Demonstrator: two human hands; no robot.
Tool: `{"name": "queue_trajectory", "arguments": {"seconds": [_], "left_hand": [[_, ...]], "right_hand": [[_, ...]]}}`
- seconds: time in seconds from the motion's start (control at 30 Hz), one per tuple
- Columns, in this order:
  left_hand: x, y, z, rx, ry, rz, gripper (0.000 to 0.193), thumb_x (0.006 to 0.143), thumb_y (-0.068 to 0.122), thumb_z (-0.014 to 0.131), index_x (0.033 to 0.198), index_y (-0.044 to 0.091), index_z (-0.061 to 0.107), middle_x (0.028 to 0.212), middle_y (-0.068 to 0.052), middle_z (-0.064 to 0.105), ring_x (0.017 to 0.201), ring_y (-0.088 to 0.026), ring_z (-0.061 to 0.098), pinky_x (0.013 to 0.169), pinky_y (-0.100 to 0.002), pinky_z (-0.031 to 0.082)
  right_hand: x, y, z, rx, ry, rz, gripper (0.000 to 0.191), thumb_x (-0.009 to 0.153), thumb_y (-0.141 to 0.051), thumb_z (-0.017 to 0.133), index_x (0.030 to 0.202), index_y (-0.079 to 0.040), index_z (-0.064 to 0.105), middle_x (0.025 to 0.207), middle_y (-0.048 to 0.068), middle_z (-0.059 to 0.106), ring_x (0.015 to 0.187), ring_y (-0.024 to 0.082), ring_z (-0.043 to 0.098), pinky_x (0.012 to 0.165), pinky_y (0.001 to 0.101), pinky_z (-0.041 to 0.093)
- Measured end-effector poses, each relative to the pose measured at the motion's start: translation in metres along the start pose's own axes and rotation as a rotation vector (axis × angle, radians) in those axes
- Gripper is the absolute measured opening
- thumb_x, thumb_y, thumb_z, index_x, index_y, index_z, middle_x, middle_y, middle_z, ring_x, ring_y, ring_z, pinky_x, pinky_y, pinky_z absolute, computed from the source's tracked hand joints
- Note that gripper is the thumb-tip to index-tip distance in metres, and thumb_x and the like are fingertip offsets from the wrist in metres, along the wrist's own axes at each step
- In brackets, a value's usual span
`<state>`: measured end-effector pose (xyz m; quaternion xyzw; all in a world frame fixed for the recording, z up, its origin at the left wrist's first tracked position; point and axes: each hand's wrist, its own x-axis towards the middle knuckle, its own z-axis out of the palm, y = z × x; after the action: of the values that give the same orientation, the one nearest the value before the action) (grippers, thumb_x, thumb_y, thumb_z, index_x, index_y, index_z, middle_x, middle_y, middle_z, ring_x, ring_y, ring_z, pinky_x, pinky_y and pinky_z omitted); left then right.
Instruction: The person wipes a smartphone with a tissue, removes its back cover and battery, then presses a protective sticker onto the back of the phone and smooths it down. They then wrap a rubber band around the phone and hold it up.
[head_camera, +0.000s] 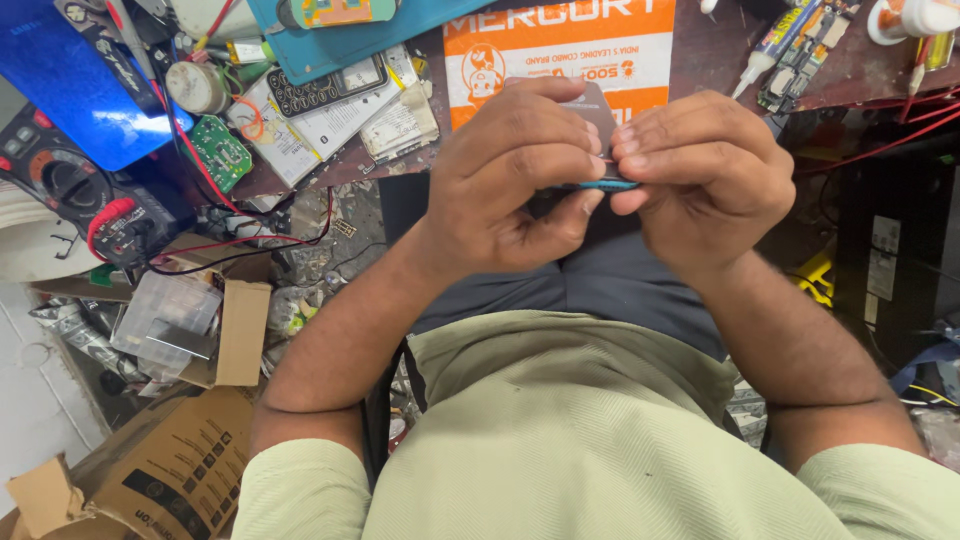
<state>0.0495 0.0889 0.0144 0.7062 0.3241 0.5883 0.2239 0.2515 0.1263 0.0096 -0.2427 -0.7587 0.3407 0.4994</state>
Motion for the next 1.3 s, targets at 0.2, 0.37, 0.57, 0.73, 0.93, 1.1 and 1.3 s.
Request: {"name": "queue_trajectory", "arguments": {"seconds": [0.2, 0.37, 0.57, 0.73, 0.93, 1.1, 1.3], "left_hand": [[0.001, -0.004, -0.003, -0.022, 0.016, -0.007, 0.020, 0.091, 0.002, 0.079, 0.106, 0.002, 0.066, 0.105, -0.011, 0.067, 0.102, -0.026, 0.070, 0.107, -0.048, 0.057], [-0.001, -0.004, -0.001, -0.025, 0.008, -0.016, 0.020, 0.090, 0.004, 0.078, 0.105, 0.003, 0.066, 0.104, -0.010, 0.068, 0.101, -0.026, 0.070, 0.107, -0.049, 0.056], [-0.001, -0.005, -0.002, -0.021, 0.007, -0.014, 0.017, 0.091, 0.006, 0.077, 0.104, 0.003, 0.065, 0.102, -0.010, 0.069, 0.100, -0.025, 0.072, 0.107, -0.052, 0.055], [-0.002, -0.011, -0.005, -0.042, 0.072, -0.019, 0.015, 0.089, 0.007, 0.073, 0.100, 0.002, 0.064, 0.100, -0.012, 0.070, 0.098, -0.026, 0.073, 0.107, -0.053, 0.054], [-0.005, -0.012, -0.008, -0.080, 0.054, -0.056, 0.015, 0.089, 0.007, 0.073, 0.100, 0.004, 0.063, 0.100, -0.012, 0.070, 0.099, -0.026, 0.072, 0.109, -0.053, 0.052], [0.012, -0.003, -0.022, 0.005, -0.013, -0.029, 0.030, 0.084, 0.011, 0.083, 0.097, 0.004, 0.058, 0.097, -0.012, 0.069, 0.096, -0.028, 0.071, 0.107, -0.055, 0.049], [0.020, 0.024, -0.039, 0.388, -0.161, -0.069, 0.032, 0.091, 0.013, 0.089, 0.114, 0.005, 0.068, 0.109, -0.010, 0.071, 0.107, -0.029, 0.071, 0.102, -0.045, 0.053]], "right_hand": [[0.012, 0.026, -0.004, 0.119, -0.071, -0.028, 0.013, 0.085, -0.002, 0.080, 0.092, 0.002, 0.071, 0.091, 0.014, 0.071, 0.088, 0.026, 0.072, 0.080, 0.0357, 0.060], [0.006, 0.038, -0.001, 0.103, -0.070, -0.081, 0.018, 0.084, 0.020, 0.074, 0.087, 0.002, 0.071, 0.089, 0.014, 0.070, 0.084, 0.026, 0.072, 0.077, 0.0342, 0.061], [0.011, 0.042, -0.005, 0.178, -0.132, -0.079, 0.017, 0.085, 0.015, 0.078, 0.092, 0.001, 0.072, 0.094, 0.013, 0.071, 0.087, 0.025, 0.073, 0.079, 0.0320, 0.062], [0.014, 0.046, -0.009, -0.010, -0.244, -0.082, 0.025, 0.081, 0.006, 0.084, 0.104, 0.005, 0.073, 0.103, 0.018, 0.072, 0.096, 0.028, 0.072, 0.086, 0.0348, 0.059], [0.005, 0.055, 0.002, 0.040, -0.168, -0.048, 0.023, 0.091, 0.012, 0.080, 0.109, -0.002, 0.075, 0.106, 0.011, 0.075, 0.096, 0.023, 0.075, 0.085, 0.0305, 0.060], [0.019, 0.038, -0.007, -0.111, -0.177, -0.145, 0.020, 0.091, 0.004, 0.083, 0.109, -0.002, 0.076, 0.104, 0.010, 0.074, 0.096, 0.025, 0.073, 0.082, 0.0326, 0.057], [0.051, -0.015, -0.035, -0.456, -0.266, -0.393, 0.017, 0.093, 0.000, 0.084, 0.108, 0.000, 0.077, 0.102, 0.009, 0.071, 0.095, 0.025, 0.072, 0.083, 0.0350, 0.058]]}}
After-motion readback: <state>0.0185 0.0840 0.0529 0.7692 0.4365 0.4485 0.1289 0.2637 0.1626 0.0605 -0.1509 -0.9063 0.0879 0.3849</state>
